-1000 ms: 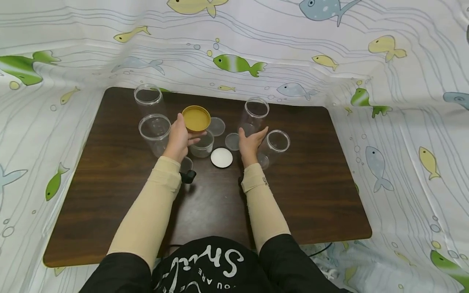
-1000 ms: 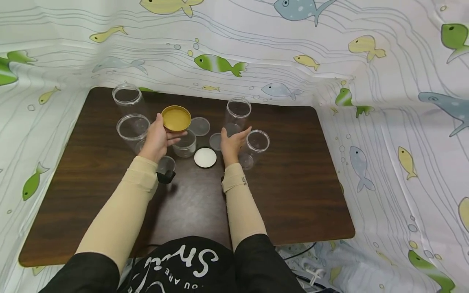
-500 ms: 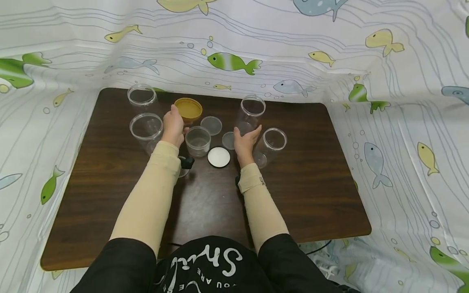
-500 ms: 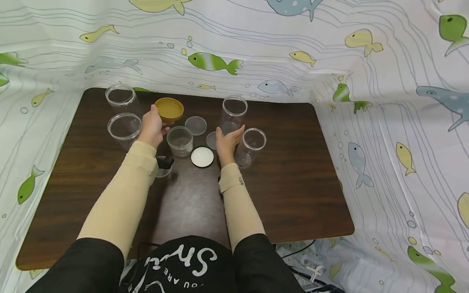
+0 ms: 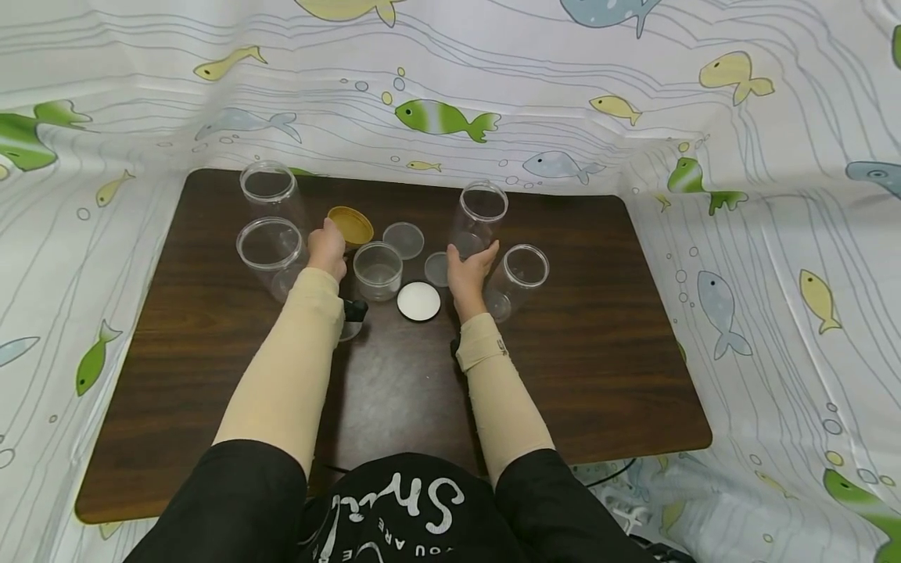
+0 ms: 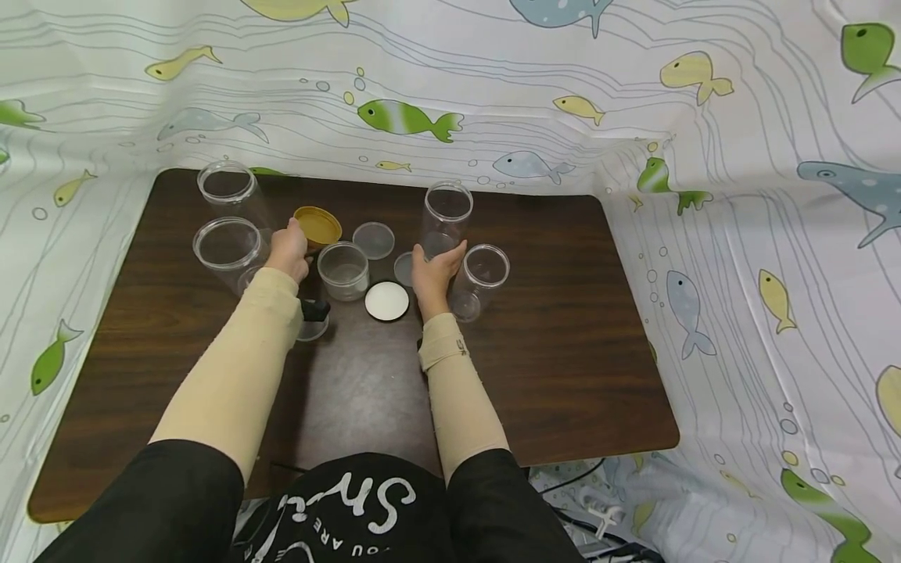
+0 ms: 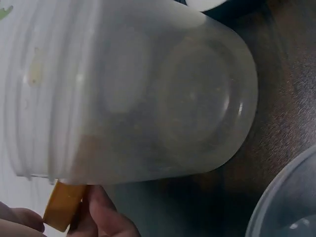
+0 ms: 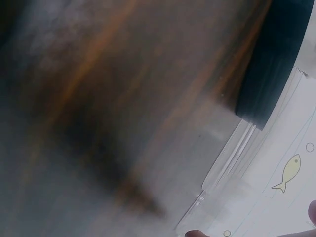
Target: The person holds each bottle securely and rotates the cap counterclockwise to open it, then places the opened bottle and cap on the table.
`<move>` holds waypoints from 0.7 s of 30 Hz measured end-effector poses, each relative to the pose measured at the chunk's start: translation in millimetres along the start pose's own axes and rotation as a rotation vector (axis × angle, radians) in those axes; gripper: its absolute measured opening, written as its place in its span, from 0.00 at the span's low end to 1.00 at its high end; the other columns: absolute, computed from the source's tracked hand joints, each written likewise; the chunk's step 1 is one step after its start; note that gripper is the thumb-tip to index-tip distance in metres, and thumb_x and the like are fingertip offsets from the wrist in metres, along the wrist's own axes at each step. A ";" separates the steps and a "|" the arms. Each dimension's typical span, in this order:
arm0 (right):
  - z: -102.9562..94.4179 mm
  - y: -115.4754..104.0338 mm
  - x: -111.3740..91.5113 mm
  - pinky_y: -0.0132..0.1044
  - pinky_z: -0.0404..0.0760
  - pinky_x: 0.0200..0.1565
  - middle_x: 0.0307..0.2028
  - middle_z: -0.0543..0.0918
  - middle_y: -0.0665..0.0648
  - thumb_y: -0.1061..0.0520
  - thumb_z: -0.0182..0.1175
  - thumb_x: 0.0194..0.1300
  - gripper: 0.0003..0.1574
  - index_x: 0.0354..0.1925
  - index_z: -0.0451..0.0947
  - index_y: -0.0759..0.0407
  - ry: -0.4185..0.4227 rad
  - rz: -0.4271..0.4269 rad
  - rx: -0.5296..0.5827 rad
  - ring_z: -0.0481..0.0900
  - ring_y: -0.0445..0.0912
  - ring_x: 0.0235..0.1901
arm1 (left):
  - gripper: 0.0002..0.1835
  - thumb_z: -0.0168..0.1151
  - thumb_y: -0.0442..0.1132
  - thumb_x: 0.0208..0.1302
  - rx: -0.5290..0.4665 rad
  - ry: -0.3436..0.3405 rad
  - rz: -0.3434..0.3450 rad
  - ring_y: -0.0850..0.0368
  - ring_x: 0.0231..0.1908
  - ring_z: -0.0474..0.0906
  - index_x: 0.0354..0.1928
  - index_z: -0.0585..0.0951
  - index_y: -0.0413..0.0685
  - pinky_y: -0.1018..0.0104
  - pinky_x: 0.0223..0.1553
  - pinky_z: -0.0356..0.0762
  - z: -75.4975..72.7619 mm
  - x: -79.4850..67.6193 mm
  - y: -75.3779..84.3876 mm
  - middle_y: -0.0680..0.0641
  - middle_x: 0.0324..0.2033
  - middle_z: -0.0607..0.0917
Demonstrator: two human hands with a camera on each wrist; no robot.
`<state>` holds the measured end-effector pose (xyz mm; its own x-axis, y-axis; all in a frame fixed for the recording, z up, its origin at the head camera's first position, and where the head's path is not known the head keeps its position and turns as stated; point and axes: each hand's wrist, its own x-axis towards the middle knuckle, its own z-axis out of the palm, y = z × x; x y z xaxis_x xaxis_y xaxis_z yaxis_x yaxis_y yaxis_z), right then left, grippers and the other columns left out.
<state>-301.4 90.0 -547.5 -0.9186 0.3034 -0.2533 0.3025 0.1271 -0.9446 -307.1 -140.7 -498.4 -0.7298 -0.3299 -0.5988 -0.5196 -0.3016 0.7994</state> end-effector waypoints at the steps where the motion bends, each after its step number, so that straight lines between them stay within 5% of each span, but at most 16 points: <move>1: -0.1 -0.4 -0.1 0.47 0.52 0.74 0.81 0.31 0.58 0.46 0.61 0.73 0.64 0.80 0.22 0.49 -0.006 0.005 0.001 0.36 0.52 0.79 | 0.33 0.28 0.55 0.82 -0.017 0.018 -0.010 0.57 0.49 0.67 0.79 0.48 0.44 0.71 0.46 0.70 0.3 -0.3 -1.2 0.45 0.69 0.58; 3: -1.9 -5.5 -5.6 0.48 0.52 0.75 0.81 0.30 0.56 0.46 0.60 0.74 0.63 0.80 0.21 0.48 -0.023 0.012 0.013 0.35 0.52 0.79 | 0.32 0.30 0.53 0.82 -0.036 0.027 -0.034 0.60 0.37 0.65 0.78 0.49 0.44 0.73 0.35 0.68 -0.8 -0.1 -3.4 0.46 0.62 0.63; 7: -2.7 -5.1 -6.1 0.50 0.51 0.75 0.81 0.27 0.52 0.46 0.58 0.75 0.63 0.80 0.18 0.45 -0.050 0.028 0.030 0.35 0.51 0.79 | 0.32 0.30 0.53 0.82 -0.051 0.004 -0.093 0.60 0.32 0.66 0.80 0.47 0.48 0.73 0.31 0.71 -4.8 1.5 -7.4 0.48 0.53 0.65; 10: -3.8 -4.8 -5.9 0.50 0.51 0.75 0.80 0.27 0.50 0.47 0.57 0.76 0.63 0.79 0.17 0.45 -0.063 0.036 0.040 0.34 0.51 0.79 | 0.33 0.30 0.55 0.81 -0.041 -0.015 -0.121 0.59 0.40 0.67 0.81 0.44 0.51 0.70 0.36 0.73 -6.7 1.8 -8.8 0.47 0.60 0.64; 14: -4.6 -5.1 -5.3 0.50 0.49 0.75 0.80 0.26 0.50 0.46 0.57 0.76 0.64 0.79 0.15 0.47 -0.084 0.034 0.060 0.32 0.51 0.79 | 0.35 0.33 0.56 0.81 -0.064 -0.048 -0.113 0.55 0.63 0.60 0.82 0.41 0.54 0.63 0.55 0.72 -5.7 -1.2 -4.6 0.48 0.75 0.50; 17: -5.5 -4.2 -5.3 0.49 0.49 0.75 0.80 0.26 0.51 0.47 0.57 0.76 0.65 0.78 0.14 0.48 -0.082 0.026 0.078 0.31 0.50 0.79 | 0.36 0.33 0.55 0.81 -0.066 -0.090 -0.101 0.54 0.76 0.43 0.82 0.38 0.54 0.59 0.72 0.57 -3.1 -2.3 -0.1 0.51 0.80 0.39; 21: -6.5 -0.6 -4.7 0.45 0.48 0.75 0.80 0.26 0.52 0.50 0.57 0.76 0.65 0.77 0.12 0.48 -0.053 0.015 0.111 0.31 0.48 0.79 | 0.36 0.32 0.53 0.81 -0.046 -0.118 -0.089 0.54 0.79 0.29 0.81 0.33 0.53 0.57 0.76 0.37 -0.8 -3.1 4.0 0.53 0.80 0.33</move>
<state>-295.6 94.6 -544.4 -0.9272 0.2539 -0.2753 0.2887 0.0164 -0.9573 -306.5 -141.6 -493.4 -0.7299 -0.1937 -0.6555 -0.5658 -0.3669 0.7384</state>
